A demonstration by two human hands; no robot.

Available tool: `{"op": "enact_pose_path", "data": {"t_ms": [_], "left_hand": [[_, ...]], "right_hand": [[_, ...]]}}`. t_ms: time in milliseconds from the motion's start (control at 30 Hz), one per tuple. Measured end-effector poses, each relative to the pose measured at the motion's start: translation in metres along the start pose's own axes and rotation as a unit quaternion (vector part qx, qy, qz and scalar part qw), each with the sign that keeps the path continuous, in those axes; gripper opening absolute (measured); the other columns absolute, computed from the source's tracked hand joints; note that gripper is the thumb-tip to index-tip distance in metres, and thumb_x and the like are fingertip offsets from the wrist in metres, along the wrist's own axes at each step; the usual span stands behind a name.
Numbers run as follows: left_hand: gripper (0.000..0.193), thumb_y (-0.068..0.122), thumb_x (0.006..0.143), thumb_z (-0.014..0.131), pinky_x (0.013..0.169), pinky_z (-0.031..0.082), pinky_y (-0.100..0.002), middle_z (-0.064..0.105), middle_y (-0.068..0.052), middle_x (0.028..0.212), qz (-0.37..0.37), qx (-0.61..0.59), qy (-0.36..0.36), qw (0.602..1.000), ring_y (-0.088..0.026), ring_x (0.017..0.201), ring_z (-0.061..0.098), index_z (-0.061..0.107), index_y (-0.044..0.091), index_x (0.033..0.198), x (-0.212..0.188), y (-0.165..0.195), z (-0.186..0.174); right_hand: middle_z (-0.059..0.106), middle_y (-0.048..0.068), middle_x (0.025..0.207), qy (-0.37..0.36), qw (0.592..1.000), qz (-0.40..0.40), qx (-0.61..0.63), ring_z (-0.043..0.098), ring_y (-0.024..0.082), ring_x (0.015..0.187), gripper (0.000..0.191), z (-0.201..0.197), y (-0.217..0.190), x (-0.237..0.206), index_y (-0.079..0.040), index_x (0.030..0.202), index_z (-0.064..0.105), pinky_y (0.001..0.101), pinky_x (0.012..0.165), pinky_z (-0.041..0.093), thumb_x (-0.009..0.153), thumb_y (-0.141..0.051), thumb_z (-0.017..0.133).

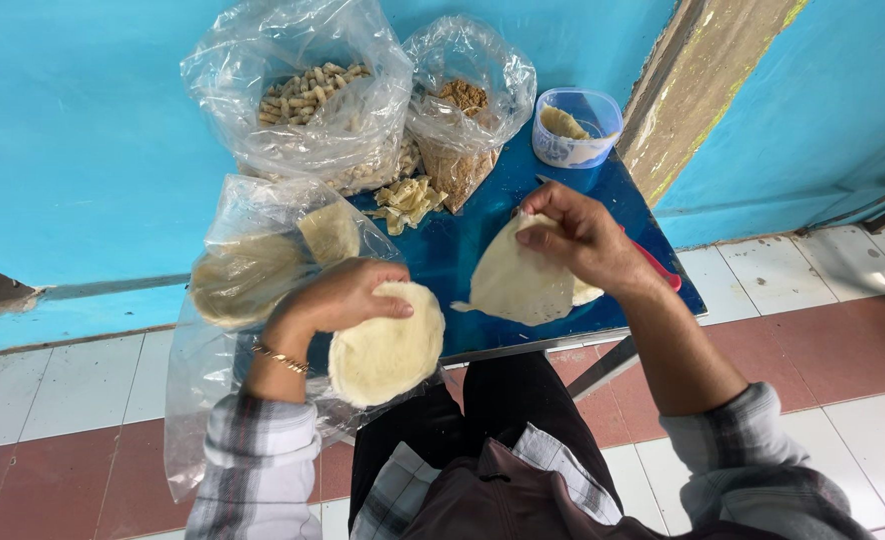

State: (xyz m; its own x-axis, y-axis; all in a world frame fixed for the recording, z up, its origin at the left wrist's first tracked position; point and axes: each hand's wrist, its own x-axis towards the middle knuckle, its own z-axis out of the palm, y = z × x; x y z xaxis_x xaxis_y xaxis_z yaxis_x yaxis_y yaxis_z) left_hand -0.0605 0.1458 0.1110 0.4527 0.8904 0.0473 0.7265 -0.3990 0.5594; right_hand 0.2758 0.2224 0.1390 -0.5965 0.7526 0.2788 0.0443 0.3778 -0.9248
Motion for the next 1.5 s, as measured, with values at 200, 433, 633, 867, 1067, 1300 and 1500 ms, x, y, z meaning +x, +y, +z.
{"op": "enact_pose_path", "data": {"t_ms": [200, 433, 633, 867, 1067, 1300, 1500], "left_hand": [[0.043, 0.037, 0.081, 0.082, 0.094, 0.053, -0.046, 0.075, -0.014, 0.112, -0.159, 0.152, 0.078, 0.972, -0.033, 0.109, 0.070, 0.075, 0.013, 0.116, 0.039, -0.011, 0.005], [0.077, 0.038, 0.073, 0.091, 0.100, 0.049, -0.047, 0.063, -0.022, 0.132, 0.158, 0.014, 0.283, 0.946, -0.035, 0.121, 0.060, 0.062, -0.004, 0.131, 0.074, 0.048, 0.034], [0.026, 0.023, 0.094, 0.076, 0.079, 0.061, -0.031, 0.080, -0.009, 0.100, 0.089, -0.249, 0.232, 0.936, -0.018, 0.092, 0.079, 0.071, 0.002, 0.109, 0.120, 0.093, 0.061], [0.018, 0.019, 0.096, 0.072, 0.067, 0.061, -0.028, 0.080, -0.007, 0.088, 0.085, -0.226, 0.228, 0.943, -0.013, 0.079, 0.079, 0.072, 0.002, 0.099, 0.126, 0.100, 0.073], [0.018, 0.019, 0.095, 0.070, 0.056, 0.059, -0.031, 0.078, -0.008, 0.081, -0.028, -0.282, 0.195, 0.939, -0.015, 0.066, 0.074, 0.071, 0.001, 0.097, 0.142, 0.086, 0.081], [0.016, 0.017, 0.092, 0.074, 0.061, 0.058, -0.034, 0.077, -0.014, 0.079, -0.036, -0.183, 0.271, 0.944, -0.021, 0.067, 0.077, 0.072, 0.001, 0.092, 0.164, 0.052, 0.103], [0.012, 0.014, 0.090, 0.074, 0.065, 0.057, -0.039, 0.075, -0.014, 0.081, -0.024, -0.119, 0.302, 0.946, -0.028, 0.073, 0.075, 0.070, 0.002, 0.090, 0.173, 0.043, 0.116]], "right_hand": [[0.070, 0.000, 0.105, 0.006, 0.993, -0.027, -0.111, 0.065, 0.009, 0.100, 0.018, -0.024, -0.016, 0.012, -0.006, 0.111, 0.072, 0.0292, 0.090, 0.054, 0.095, -0.014, 0.076], [0.074, -0.001, 0.096, 0.019, 0.993, 0.030, -0.116, 0.067, 0.007, 0.095, 0.017, -0.042, -0.020, 0.012, -0.008, 0.105, 0.077, 0.0275, 0.085, 0.056, 0.093, -0.020, 0.076], [0.075, 0.000, 0.094, 0.047, 0.993, 0.034, -0.099, 0.066, 0.006, 0.091, 0.017, -0.060, -0.009, -0.004, -0.007, 0.109, 0.077, 0.0264, 0.081, 0.055, 0.096, -0.016, 0.073], [0.075, 0.000, 0.091, 0.091, 0.987, 0.044, -0.126, 0.065, 0.005, 0.086, 0.015, -0.077, 0.010, -0.035, -0.003, 0.109, 0.075, 0.0241, 0.074, 0.055, 0.099, -0.012, 0.070], [0.073, 0.000, 0.085, 0.135, 0.980, 0.074, -0.125, 0.066, 0.006, 0.077, 0.016, -0.072, 0.045, -0.015, -0.004, 0.107, 0.076, 0.0256, 0.066, 0.056, 0.098, -0.016, 0.071], [0.072, 0.001, 0.080, 0.135, 0.965, 0.072, -0.214, 0.063, 0.006, 0.074, 0.021, -0.065, 0.090, 0.012, -0.007, 0.105, 0.077, 0.0278, 0.066, 0.052, 0.094, -0.025, 0.076], [0.071, 0.003, 0.077, 0.159, 0.943, 0.096, -0.275, 0.062, 0.010, 0.070, 0.021, -0.069, 0.103, 0.007, -0.009, 0.104, 0.077, 0.0306, 0.064, 0.051, 0.093, -0.027, 0.078]]}}
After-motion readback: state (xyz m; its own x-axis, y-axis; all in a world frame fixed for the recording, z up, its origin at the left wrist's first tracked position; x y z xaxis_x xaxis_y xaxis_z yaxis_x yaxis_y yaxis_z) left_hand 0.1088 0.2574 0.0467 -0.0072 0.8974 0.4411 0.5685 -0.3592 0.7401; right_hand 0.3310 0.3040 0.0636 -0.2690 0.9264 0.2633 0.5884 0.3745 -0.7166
